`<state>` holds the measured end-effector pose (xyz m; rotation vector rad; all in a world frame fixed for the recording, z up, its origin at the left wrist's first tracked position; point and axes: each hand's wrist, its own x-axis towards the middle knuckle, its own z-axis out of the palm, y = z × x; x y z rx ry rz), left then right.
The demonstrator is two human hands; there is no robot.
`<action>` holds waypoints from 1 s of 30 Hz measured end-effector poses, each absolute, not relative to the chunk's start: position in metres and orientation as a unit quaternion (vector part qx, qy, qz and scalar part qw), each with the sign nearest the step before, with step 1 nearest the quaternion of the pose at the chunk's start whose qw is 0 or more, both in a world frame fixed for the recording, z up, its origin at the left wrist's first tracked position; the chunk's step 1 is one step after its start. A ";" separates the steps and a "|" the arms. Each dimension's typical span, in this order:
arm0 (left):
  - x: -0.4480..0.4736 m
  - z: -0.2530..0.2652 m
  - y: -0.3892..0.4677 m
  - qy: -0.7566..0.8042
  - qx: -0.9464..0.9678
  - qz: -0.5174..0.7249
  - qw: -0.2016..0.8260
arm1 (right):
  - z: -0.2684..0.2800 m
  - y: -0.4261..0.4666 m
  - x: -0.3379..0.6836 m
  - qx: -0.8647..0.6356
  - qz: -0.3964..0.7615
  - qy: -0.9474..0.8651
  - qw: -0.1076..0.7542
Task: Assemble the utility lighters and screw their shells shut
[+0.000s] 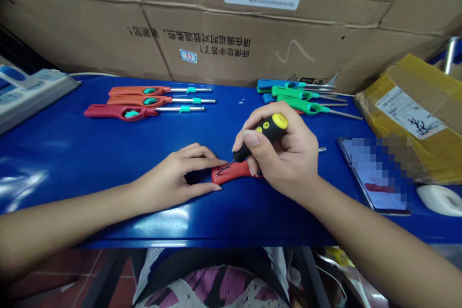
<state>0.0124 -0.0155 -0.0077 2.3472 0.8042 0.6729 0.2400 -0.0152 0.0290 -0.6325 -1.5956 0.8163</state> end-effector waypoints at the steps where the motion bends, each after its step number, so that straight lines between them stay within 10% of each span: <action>1: 0.012 -0.008 -0.015 0.300 0.877 0.251 0.280 | 0.029 -0.015 0.240 -0.266 0.353 -0.684 0.580; 30: 0.013 -0.007 -0.016 0.297 0.879 0.253 0.274 | 0.031 -0.015 0.244 -0.190 0.381 -0.737 0.524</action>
